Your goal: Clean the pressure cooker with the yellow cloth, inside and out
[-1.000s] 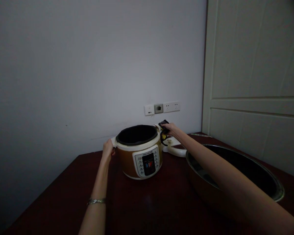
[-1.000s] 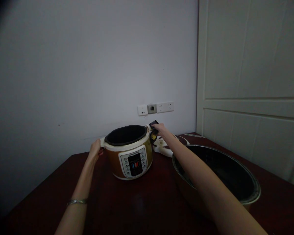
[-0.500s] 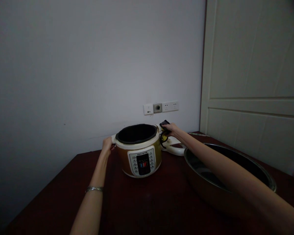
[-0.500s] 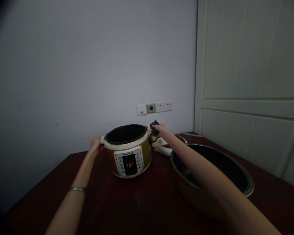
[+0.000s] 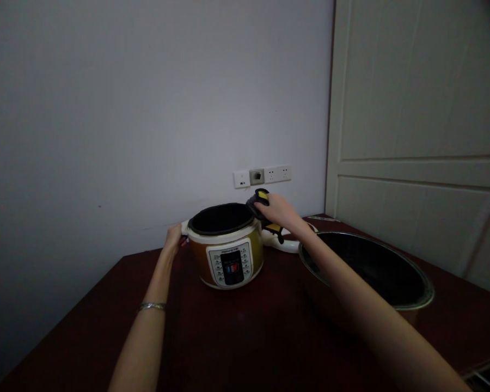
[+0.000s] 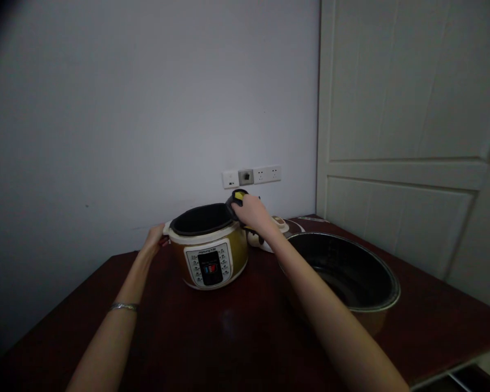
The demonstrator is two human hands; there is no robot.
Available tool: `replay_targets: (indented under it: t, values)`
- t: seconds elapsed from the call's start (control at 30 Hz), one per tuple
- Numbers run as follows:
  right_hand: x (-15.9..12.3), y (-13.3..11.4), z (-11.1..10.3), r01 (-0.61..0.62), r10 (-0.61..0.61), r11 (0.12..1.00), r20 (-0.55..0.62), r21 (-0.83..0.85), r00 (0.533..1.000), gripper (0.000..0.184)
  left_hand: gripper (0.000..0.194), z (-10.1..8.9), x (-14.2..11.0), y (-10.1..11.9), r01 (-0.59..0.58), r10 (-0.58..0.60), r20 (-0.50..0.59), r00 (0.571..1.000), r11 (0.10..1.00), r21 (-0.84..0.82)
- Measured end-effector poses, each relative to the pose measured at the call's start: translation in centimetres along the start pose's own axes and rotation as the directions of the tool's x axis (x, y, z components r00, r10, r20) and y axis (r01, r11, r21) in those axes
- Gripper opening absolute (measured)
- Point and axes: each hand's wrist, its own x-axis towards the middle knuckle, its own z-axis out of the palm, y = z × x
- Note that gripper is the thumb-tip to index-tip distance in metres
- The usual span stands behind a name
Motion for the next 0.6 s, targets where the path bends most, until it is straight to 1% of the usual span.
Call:
replay_targets:
  t: [0.03, 0.1, 0.13, 0.2, 0.23, 0.3, 0.33, 0.37, 0.43, 0.47, 0.5, 0.53, 0.6]
  values:
    - [-1.1, -0.5, 0.7, 0.058, -0.058, 0.998, -0.039, -0.009, 0.998, 0.035, 0.018, 0.0, -0.1, 0.0, -0.004, 0.004, 0.008, 1.0, 1.0, -0.002]
    - [-3.4, -0.9, 3.0, 0.098, -0.089, 0.994, -0.141, 0.055, 0.986, 0.047, 0.017, -0.1, -0.3, 0.1, -0.009, 0.009, 0.022, 1.0, 1.0, -0.011]
    - [-4.5, -0.8, 4.4, 0.104, -0.083, 0.989, -0.187, 0.108, 0.979, 0.051, 0.017, -0.1, -0.4, 0.1, -0.009, 0.009, 0.03, 0.999, 1.0, -0.016]
    - [-6.3, 0.2, 7.2, 0.119, -0.064, 0.967, -0.239, 0.223, 0.969, 0.054, 0.016, -0.2, -0.5, 0.2, -0.003, 0.004, 0.048, 0.999, 1.0, -0.021]
    - [-7.1, 0.9, 8.5, 0.122, -0.042, 0.952, -0.276, 0.28, 0.96, 0.055, 0.016, -0.2, -0.6, 0.2, 0.0, 0.001, 0.056, 0.998, 1.0, -0.022]
    - [-8.5, 2.5, 10.6, 0.095, 0.04, 0.92, -0.332, 0.381, 0.942, 0.055, 0.017, -0.2, -0.6, 0.3, 0.008, -0.006, 0.066, 0.998, 1.0, -0.024]
    - [-9.2, 3.3, 11.5, 0.055, 0.097, 0.905, -0.331, 0.421, 0.938, 0.055, 0.017, -0.1, -0.6, 0.3, 0.011, -0.009, 0.067, 0.998, 1.0, -0.026]
    - [-9.9, 4.2, 12.2, -0.016, 0.17, 0.892, -0.302, 0.452, 0.938, 0.055, 0.017, -0.1, -0.7, 0.4, 0.012, -0.01, 0.065, 0.998, 1.0, -0.029]
    - [-11.4, 5.9, 13.3, -0.205, 0.326, 0.854, -0.185, 0.477, 0.927, 0.051, 0.016, 0.1, -0.8, 0.5, 0.015, -0.013, 0.056, 0.998, 0.999, -0.033]
    - [-12.1, 6.6, 13.6, -0.289, 0.387, 0.833, -0.123, 0.472, 0.914, 0.049, 0.015, 0.2, -0.9, 0.6, 0.015, -0.013, 0.049, 0.999, 0.999, -0.035]
    - [-12.7, 7.2, 13.9, -0.346, 0.428, 0.815, -0.079, 0.464, 0.9, 0.046, 0.015, 0.2, -0.9, 0.6, 0.015, -0.014, 0.042, 0.999, 0.999, -0.035]
    - [-13.0, 7.6, 14.0, -0.378, 0.448, 0.804, -0.051, 0.46, 0.892, 0.042, 0.014, 0.2, -1.0, 0.6, 0.015, -0.014, 0.036, 0.999, 0.999, -0.034]
    - [-12.9, 7.6, 13.8, -0.372, 0.443, 0.801, -0.046, 0.469, 0.895, 0.038, 0.015, 0.3, -0.9, 0.6, 0.015, -0.014, 0.025, 1.0, 0.999, -0.031]
